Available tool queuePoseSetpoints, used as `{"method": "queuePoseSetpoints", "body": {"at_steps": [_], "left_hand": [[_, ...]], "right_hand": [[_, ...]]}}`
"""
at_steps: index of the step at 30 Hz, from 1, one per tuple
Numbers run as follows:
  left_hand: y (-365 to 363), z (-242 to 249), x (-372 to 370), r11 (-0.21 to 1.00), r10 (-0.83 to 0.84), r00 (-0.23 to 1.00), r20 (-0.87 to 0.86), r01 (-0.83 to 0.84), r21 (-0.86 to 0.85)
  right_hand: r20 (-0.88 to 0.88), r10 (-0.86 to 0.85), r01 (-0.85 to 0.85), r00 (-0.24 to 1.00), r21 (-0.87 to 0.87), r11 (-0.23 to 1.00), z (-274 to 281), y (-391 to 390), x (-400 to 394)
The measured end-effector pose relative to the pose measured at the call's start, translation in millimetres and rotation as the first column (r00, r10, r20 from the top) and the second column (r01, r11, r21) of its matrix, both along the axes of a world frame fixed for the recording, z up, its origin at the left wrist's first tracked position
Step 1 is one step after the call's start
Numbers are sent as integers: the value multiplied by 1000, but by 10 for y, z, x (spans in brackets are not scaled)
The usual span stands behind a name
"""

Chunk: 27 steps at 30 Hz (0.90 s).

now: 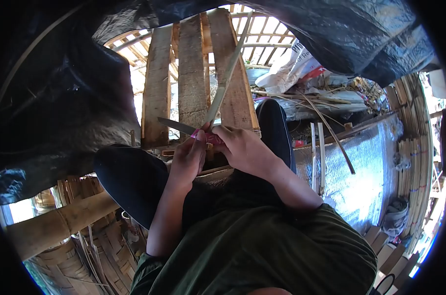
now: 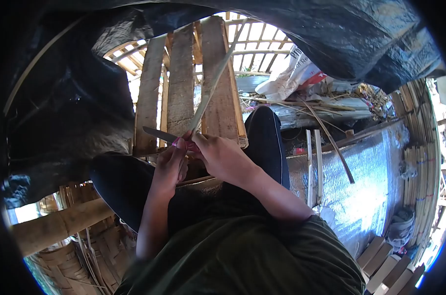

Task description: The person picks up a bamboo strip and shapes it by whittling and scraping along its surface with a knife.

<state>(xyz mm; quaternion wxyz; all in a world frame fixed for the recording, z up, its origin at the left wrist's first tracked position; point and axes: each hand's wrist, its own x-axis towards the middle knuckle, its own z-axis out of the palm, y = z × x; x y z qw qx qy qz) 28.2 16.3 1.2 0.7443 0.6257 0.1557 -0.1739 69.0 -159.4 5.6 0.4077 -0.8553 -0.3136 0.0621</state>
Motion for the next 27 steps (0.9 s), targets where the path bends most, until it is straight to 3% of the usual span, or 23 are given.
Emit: {"method": "queuePoseSetpoints", "body": {"at_steps": [4, 7, 9, 11, 13, 17, 19, 21, 23, 24, 25, 27], "left_hand": [[17, -17, -27, 1000, -16, 999, 35, 15, 22], [-13, -39, -44, 1000, -10, 999, 52, 12, -23], [-63, 13, -65, 996, 87, 993, 76, -86, -27], [-24, -81, -73, 996, 93, 992, 80, -93, -4], [52, -175, -68, 995, -89, 996, 28, 87, 55], [122, -208, -91, 991, -125, 991, -44, 127, 48], [108, -157, -121, 994, -109, 991, -77, 110, 2], [90, -120, -120, 992, -116, 981, -156, 108, -58], [101, -121, -121, 988, -129, 964, -231, 104, -117], [114, -136, -119, 987, -131, 963, -237, 104, -122], [127, -151, -117, 986, -132, 961, -241, 103, -128], [171, -183, -121, 992, -110, 969, -223, 93, -87]], "right_hand": [[102, 24, -15, 995, -87, 996, -69, 3, 95], [150, -73, 88, 986, -99, 991, 138, -28, 211], [49, -161, 167, 986, -210, 963, 286, -46, 265], [51, -106, 114, 993, -193, 975, 170, -115, 347], [-3, 13, -13, 1000, -54, 998, 87, -141, 400], [-49, 22, -25, 999, -50, 998, 18, -141, 392], [-167, -77, 73, 983, -29, 997, 140, -148, 402], [-72, -115, 114, 991, -16, 993, 6, -233, 517], [-152, -284, 294, 947, 46, 955, -19, -263, 643], [-11, -348, 347, 937, -54, 936, 0, -262, 707], [-2, -345, 344, 939, -53, 937, 18, -238, 747], [-45, -446, 416, 894, -290, 862, 33, -194, 851]]}}
